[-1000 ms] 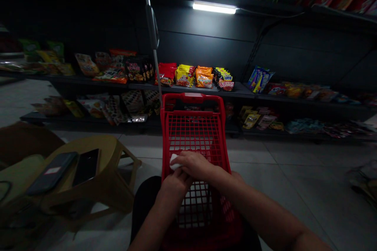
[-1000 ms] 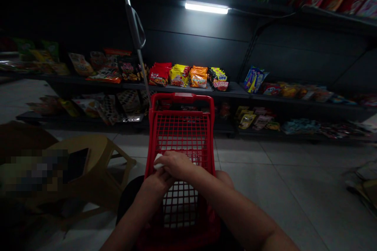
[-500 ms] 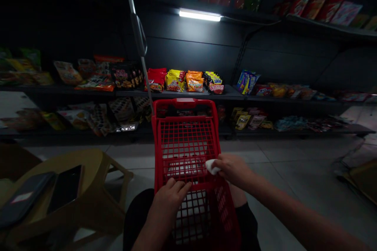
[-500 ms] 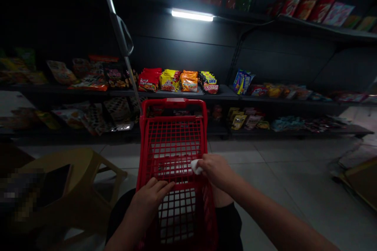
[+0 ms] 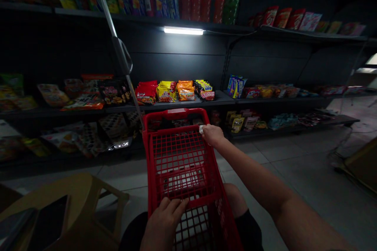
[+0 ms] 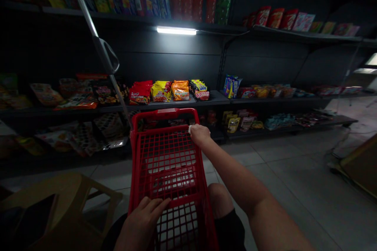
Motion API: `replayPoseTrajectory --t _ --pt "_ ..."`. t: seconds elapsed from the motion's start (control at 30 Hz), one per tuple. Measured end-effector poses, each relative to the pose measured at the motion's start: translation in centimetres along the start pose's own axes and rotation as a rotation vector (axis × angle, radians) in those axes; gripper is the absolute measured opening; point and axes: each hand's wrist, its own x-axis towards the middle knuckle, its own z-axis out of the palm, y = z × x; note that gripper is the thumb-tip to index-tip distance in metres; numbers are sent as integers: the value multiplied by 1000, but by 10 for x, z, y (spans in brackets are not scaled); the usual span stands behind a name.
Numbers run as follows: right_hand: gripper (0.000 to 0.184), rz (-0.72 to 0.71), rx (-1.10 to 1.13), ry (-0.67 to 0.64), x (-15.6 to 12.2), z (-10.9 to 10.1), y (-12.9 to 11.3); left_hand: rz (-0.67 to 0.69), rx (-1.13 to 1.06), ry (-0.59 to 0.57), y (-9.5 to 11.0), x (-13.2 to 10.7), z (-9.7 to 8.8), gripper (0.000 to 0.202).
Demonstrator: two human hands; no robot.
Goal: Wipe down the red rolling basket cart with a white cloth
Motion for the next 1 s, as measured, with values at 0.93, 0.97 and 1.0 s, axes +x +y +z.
replayPoseTrajectory --t 0.93,0.97,1.0 --pt "36 -170 464 189 39 39 -33 22 -91 -152 -8 8 -5 72" --pt "38 -188 479 189 47 47 -52 29 -89 -154 -11 8 -1 73" --pt "39 -230 496 195 52 53 -72 34 -85 -156 -13 8 3 73"
